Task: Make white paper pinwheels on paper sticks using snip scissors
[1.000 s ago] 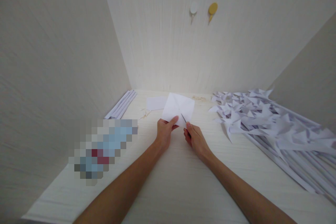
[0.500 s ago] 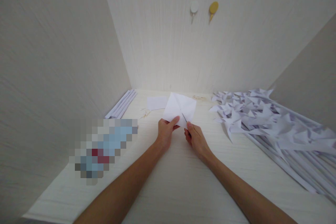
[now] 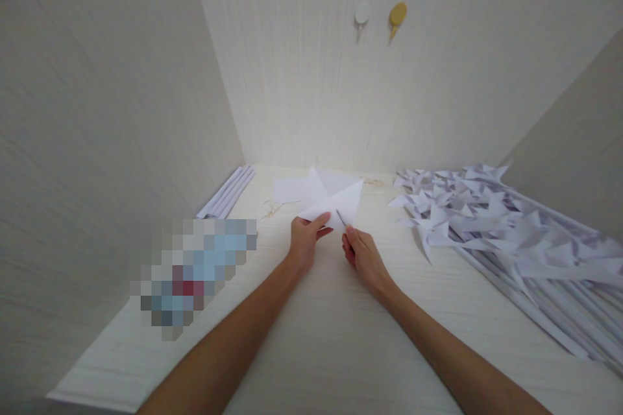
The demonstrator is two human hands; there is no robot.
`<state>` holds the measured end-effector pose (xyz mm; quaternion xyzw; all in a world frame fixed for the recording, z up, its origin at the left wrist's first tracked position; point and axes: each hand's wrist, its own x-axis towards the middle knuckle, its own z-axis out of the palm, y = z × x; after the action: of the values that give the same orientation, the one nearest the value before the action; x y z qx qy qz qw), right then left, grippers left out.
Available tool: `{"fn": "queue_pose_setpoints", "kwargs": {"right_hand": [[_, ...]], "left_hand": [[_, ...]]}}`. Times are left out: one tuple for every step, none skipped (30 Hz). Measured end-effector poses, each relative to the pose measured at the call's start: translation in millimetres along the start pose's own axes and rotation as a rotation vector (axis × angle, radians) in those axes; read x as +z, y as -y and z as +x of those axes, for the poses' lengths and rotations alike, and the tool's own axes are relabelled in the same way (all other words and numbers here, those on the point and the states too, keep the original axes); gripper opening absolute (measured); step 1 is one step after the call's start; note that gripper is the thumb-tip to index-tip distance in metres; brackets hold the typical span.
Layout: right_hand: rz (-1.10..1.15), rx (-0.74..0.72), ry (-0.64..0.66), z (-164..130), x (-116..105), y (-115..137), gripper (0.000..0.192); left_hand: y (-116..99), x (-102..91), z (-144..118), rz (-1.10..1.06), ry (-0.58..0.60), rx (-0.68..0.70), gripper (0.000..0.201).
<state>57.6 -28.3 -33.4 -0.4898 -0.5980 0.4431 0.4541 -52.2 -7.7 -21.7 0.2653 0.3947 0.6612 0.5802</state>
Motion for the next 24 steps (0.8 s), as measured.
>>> {"fn": "queue_pose_setpoints", "kwargs": {"right_hand": [[-0.004, 0.0, 0.007, 0, 0, 0, 0.046], [-0.009, -0.002, 0.014, 0, 0, -1, 0.046], [-0.014, -0.003, 0.019, 0, 0, -1, 0.046], [-0.018, -0.005, 0.022, 0, 0, -1, 0.046], [-0.021, -0.007, 0.024, 0, 0, -1, 0.046], [-0.024, -0.011, 0.024, 0, 0, -1, 0.046], [-0.027, -0.013, 0.022, 0, 0, -2, 0.046], [-0.028, -0.016, 0.018, 1, 0, -2, 0.046], [-0.027, -0.018, 0.01, 1, 1, -2, 0.047], [-0.021, -0.019, -0.001, 1, 1, -3, 0.047], [-0.01, -0.02, -0.019, 0, 1, -3, 0.047], [0.008, -0.019, -0.04, 0, 1, -4, 0.047], [0.033, -0.017, -0.059, 0, 1, -4, 0.047], [0.067, -0.012, -0.077, -1, 0, -4, 0.047], [0.107, -0.005, -0.094, -2, 0, -4, 0.047], [0.153, 0.003, -0.112, -2, -1, -3, 0.047], [0.199, 0.012, -0.124, -3, -1, -3, 0.046], [0.243, 0.02, -0.133, -3, -2, -2, 0.045], [0.278, 0.023, -0.134, -3, -2, -2, 0.044], [0.303, 0.022, -0.127, -2, -3, -1, 0.042], [0.315, 0.016, -0.108, -2, -3, -1, 0.041], [0.316, 0.004, -0.083, -1, -4, -1, 0.039], [0.311, -0.01, -0.052, 0, -4, -1, 0.038], [0.299, -0.027, -0.018, 0, -5, -1, 0.036]], "left_hand": [[-1, -0.9, 1, -0.005, -0.011, 0.012, 0.025], [-3, -1.8, 2, -0.015, -0.024, 0.028, 0.025], [-4, -2.7, 3, -0.026, -0.03, 0.047, 0.026], [-5, -3.7, 5, -0.035, -0.032, 0.069, 0.026], [-6, -4.8, 6, -0.038, -0.031, 0.092, 0.026], [-7, -6.1, 8, -0.032, -0.029, 0.114, 0.025], [-7, -7.7, 10, -0.013, -0.03, 0.132, 0.023], [-8, -9.6, 12, 0.021, -0.038, 0.147, 0.021], [-9, -11.8, 14, 0.074, -0.052, 0.151, 0.019], [-10, -14.1, 16, 0.143, -0.065, 0.151, 0.018], [-11, -16.5, 18, 0.221, -0.07, 0.145, 0.017], [-12, -18.9, 19, 0.299, -0.048, 0.136, 0.016], [-13, -21.1, 20, 0.371, -0.006, 0.124, 0.016], [-14, -23.0, 21, 0.437, 0.04, 0.114, 0.016], [-14, -24.4, 22, 0.494, 0.082, 0.11, 0.016], [-14, -25.2, 22, 0.535, 0.102, 0.11, 0.017], [-13, -25.4, 22, 0.555, 0.095, 0.117, 0.02], [-13, -24.9, 22, 0.548, 0.066, 0.128, 0.023], [-13, -23.7, 22, 0.507, 0.024, 0.139, 0.025], [-12, -21.9, 21, 0.439, -0.012, 0.141, 0.028], [-12, -19.7, 21, 0.351, -0.037, 0.133, 0.029], [-13, -17.0, 20, 0.251, -0.052, 0.115, 0.029], [-13, -14.2, 19, 0.149, -0.058, 0.085, 0.028], [-14, -11.4, 18, 0.052, -0.063, 0.048, 0.024]]}}
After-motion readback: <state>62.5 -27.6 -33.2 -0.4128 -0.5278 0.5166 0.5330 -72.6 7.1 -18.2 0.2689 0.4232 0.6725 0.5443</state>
